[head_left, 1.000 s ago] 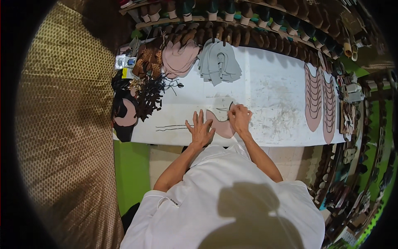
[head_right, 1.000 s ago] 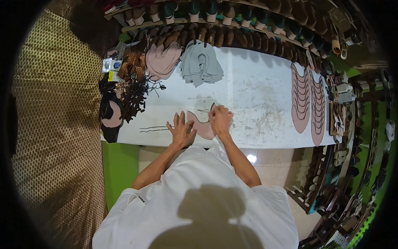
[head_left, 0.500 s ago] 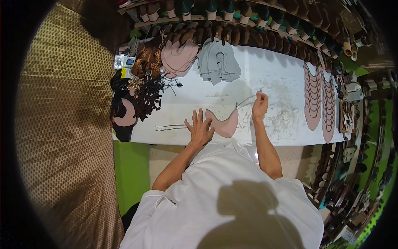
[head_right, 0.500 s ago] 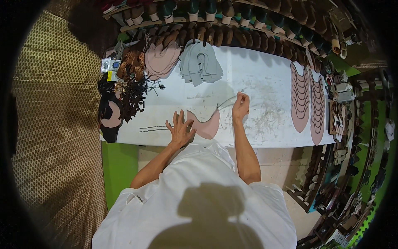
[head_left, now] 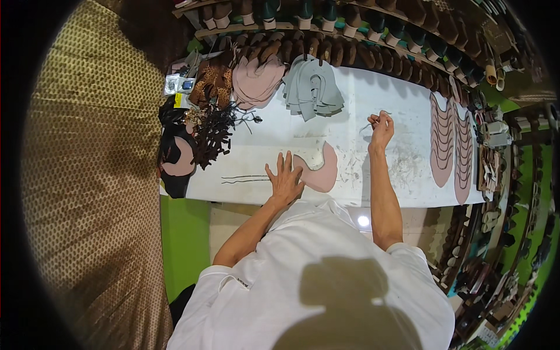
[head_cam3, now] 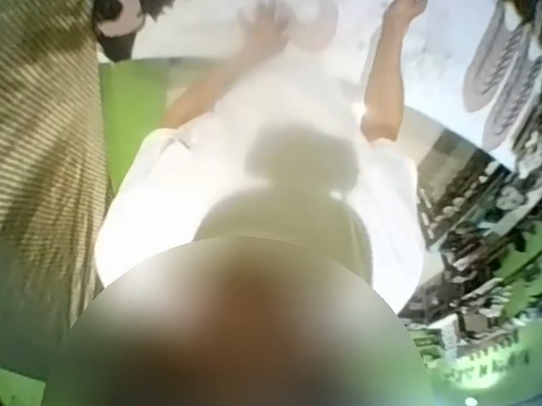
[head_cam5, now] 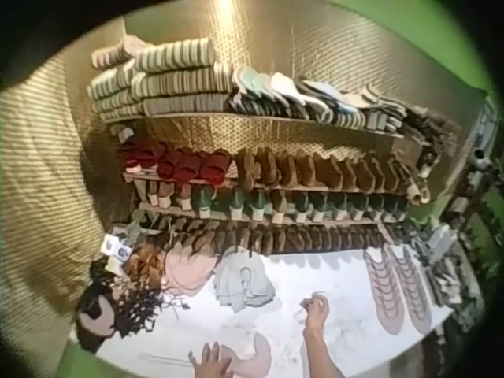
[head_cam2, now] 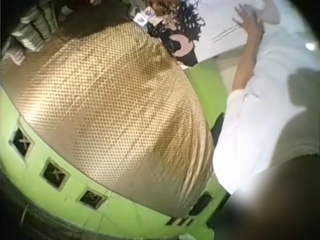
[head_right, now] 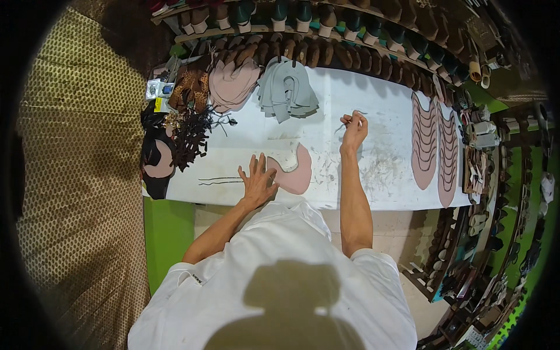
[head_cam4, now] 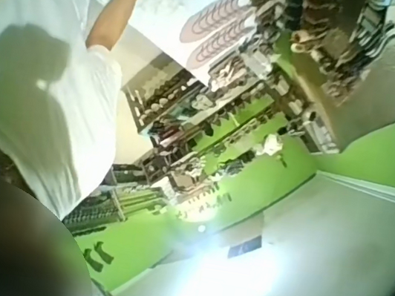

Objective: Inspecting and arranging shoe upper components on a workbench.

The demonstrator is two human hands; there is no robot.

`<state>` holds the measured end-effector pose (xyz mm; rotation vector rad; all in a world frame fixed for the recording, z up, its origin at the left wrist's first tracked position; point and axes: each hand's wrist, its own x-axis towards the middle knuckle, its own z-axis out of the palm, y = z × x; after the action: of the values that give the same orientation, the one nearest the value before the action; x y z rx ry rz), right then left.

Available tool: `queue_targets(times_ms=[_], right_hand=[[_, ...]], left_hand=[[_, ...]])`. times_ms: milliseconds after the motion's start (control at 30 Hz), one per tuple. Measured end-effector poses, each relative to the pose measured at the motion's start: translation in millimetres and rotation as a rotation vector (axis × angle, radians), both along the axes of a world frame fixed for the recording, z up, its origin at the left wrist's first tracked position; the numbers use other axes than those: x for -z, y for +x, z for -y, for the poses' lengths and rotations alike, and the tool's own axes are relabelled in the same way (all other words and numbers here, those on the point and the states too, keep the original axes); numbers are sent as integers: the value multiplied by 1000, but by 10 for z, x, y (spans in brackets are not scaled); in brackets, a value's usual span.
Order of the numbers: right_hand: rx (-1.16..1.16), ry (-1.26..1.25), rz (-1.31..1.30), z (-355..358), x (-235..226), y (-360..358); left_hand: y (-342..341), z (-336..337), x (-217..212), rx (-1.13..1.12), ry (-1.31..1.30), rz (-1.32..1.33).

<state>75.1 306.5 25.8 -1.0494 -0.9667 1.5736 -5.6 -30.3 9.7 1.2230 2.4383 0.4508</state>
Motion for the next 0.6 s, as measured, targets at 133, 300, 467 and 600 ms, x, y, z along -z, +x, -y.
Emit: queue_targets(times_ms=[133, 300, 467, 600], right_hand=[[-242, 119, 242, 119, 10, 68], [-816, 440, 557, 787, 27, 125], [-1177, 293, 508, 1416, -254, 214], [-1209, 275, 528, 1478, -294, 333]], left_hand=[[5, -10, 3, -29, 23, 48], [-45, -108, 99, -102, 248, 191], [-69, -134, 68, -183, 405, 624], [-118, -131, -287, -102, 196, 751]])
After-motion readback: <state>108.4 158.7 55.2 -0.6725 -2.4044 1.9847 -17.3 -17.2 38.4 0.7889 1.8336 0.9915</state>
